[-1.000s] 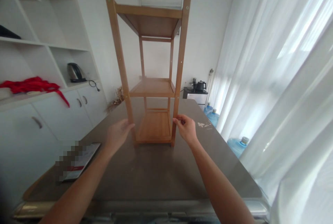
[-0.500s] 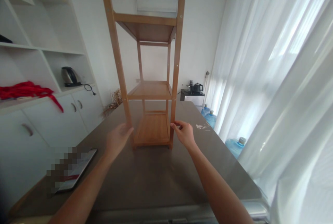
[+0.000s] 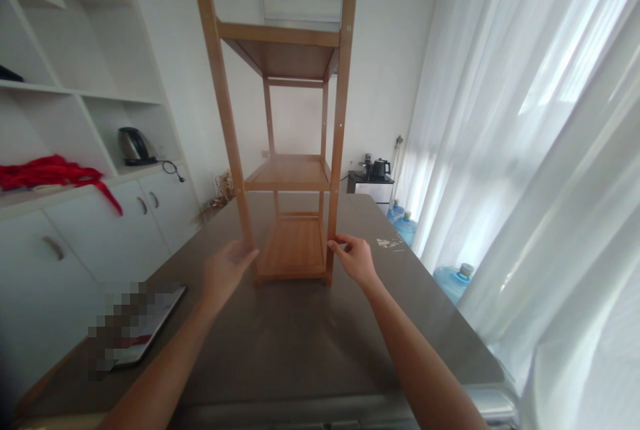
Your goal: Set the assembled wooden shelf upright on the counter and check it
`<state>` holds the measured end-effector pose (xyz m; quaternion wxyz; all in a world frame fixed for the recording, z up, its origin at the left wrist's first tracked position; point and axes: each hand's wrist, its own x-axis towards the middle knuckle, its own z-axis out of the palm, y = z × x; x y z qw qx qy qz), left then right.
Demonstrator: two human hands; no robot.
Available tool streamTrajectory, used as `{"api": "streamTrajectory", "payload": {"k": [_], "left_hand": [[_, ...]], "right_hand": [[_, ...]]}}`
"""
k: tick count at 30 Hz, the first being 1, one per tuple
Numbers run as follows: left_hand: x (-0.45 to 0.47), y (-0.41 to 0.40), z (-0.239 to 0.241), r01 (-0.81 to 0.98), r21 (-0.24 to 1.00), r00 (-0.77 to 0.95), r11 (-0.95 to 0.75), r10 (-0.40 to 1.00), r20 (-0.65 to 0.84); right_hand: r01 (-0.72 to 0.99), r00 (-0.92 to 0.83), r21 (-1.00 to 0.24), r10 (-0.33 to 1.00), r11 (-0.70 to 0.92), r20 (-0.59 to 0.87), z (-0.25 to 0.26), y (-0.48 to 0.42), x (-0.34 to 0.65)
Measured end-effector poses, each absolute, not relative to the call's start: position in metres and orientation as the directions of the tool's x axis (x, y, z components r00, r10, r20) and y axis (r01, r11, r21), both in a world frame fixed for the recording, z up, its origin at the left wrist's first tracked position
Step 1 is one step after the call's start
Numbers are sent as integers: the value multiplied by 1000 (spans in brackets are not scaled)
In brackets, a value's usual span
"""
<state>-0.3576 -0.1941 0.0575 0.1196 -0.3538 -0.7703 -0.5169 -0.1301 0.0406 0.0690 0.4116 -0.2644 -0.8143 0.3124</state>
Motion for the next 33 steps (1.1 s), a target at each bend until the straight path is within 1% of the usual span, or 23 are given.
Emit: {"api": "streamTrajectory", "payload": {"k": [9, 14, 26, 33], "left_hand": [[-357, -193, 57, 684, 670, -725, 290, 376, 577], [-357, -192, 57, 688, 659, -722, 304, 379, 579], [-360, -192, 53, 682, 690, -716, 243, 419, 559], [-362, -188, 54, 668, 703, -729, 243, 404, 553]], "right_hand": [[145, -518, -731, 680, 667, 519, 67, 42, -132], [153, -519, -730, 683, 666, 514, 66, 42, -133], [118, -533, -764, 689, 635, 491, 67, 39, -132], [42, -529, -750, 651, 661, 544, 64, 40, -133]]}}
